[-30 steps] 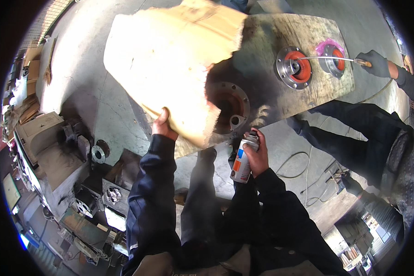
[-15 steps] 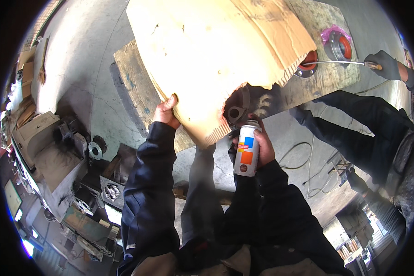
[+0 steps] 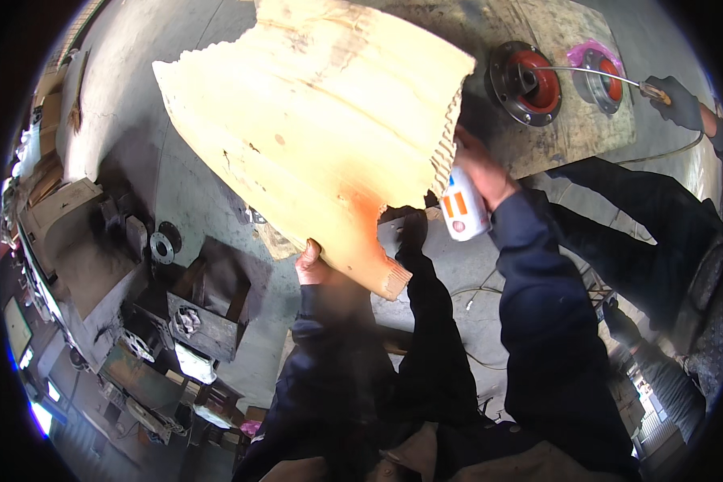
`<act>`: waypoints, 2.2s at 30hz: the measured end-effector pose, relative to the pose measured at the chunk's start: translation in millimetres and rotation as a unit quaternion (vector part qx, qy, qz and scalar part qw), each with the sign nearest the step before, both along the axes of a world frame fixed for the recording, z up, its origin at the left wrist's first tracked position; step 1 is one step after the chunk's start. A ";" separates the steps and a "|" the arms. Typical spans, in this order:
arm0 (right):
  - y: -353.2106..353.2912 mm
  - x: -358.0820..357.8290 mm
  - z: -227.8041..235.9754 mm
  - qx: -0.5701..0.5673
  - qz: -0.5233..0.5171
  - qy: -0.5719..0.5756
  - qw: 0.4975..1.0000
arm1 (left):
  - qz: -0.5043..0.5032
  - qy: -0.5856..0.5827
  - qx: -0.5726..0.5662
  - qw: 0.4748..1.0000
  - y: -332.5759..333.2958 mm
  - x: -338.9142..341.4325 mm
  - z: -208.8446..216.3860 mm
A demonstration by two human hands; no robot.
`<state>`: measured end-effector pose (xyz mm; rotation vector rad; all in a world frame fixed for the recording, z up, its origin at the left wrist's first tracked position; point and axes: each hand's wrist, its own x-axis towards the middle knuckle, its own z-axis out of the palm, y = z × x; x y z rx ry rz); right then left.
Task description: The person retrieves a spray can and a piece of cardboard from a cluttered storage area. They walk to a workbench where several metal parts are placed. The person positions the cardboard as a shield and sprays orange paint onto one of the metal parts while another person works nearby.
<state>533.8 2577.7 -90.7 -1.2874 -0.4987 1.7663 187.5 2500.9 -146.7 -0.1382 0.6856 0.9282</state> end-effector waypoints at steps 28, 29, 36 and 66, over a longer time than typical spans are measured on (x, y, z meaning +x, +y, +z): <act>-251.5 -158.7 67.5 -0.227 -0.154 0.067 0.959 | 0.011 0.231 -0.013 0.973 80.9 -98.6 -44.4; -251.8 -161.6 67.3 -0.230 -0.159 0.074 0.957 | 0.010 0.235 -0.013 0.972 81.4 -95.6 -44.7; -254.4 -160.3 66.4 -0.222 -0.143 0.065 0.962 | -0.002 0.237 -0.015 0.971 74.2 -86.0 -45.1; -259.9 -160.8 64.3 -0.192 -0.112 0.047 0.974 | 0.024 0.262 0.022 0.965 65.7 -78.5 -31.9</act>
